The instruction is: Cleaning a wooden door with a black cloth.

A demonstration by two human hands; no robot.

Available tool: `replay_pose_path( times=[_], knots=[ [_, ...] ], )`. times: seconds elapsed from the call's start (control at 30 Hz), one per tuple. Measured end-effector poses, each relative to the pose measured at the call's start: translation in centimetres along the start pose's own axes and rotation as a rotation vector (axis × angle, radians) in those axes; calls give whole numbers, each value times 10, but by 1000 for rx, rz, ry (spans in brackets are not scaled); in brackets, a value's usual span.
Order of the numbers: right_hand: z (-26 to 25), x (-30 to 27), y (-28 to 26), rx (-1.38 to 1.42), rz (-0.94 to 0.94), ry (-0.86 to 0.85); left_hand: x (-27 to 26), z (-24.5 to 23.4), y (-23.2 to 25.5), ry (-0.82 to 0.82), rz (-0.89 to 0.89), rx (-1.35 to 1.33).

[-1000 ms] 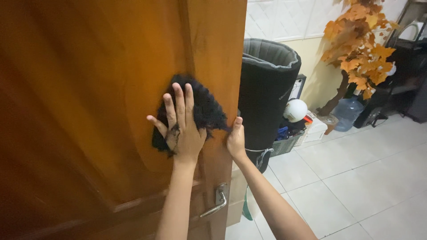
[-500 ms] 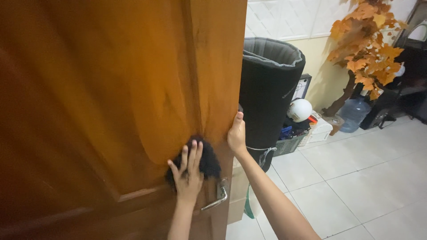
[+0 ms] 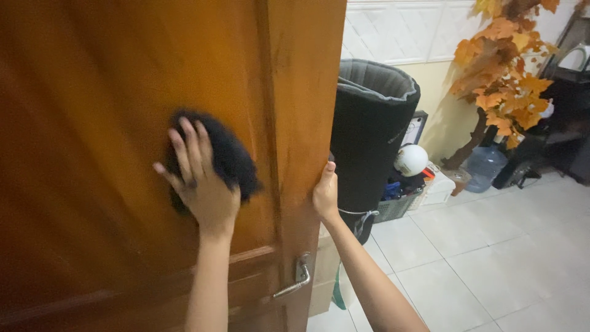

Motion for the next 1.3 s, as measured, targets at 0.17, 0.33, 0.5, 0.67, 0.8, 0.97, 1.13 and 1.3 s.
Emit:
replay_pose_path(
  times=[0.17, 0.33, 0.5, 0.67, 0.8, 0.97, 1.13, 1.3],
  knots=[
    [3, 0, -5, 18, -17, -17, -176, 95, -48, -99, 249, 426],
    [0, -2, 10, -27, -5, -5, -159, 84, -62, -34, 313, 523],
    [-6, -4, 18, -73, 39, 27, -20, 10, -60, -18, 178, 447],
    [-2, -1, 9, -61, -21, 22, 65, -47, -66, 64, -48, 100],
    [-4, -4, 12, -86, -6, 27, 12, -19, -67, 59, -55, 105],
    [-3, -5, 18, -43, 14, 38, -170, 76, -79, -661, -54, 537],
    [1, -6, 5, -86, 23, 33, -207, 95, -84, -448, -48, 270],
    [5, -5, -1, -73, -24, 21, -67, 16, -73, -64, -5, 54]
  ],
)
Point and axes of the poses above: each hand's wrist, its own x-axis towards the middle knuckle, its own z-axis out of the palm, y = z × x, the point moved 6 cm from there along x, towards the middle knuckle, and after that the axes turned 13 degrees about x, right-handed, at the moved point
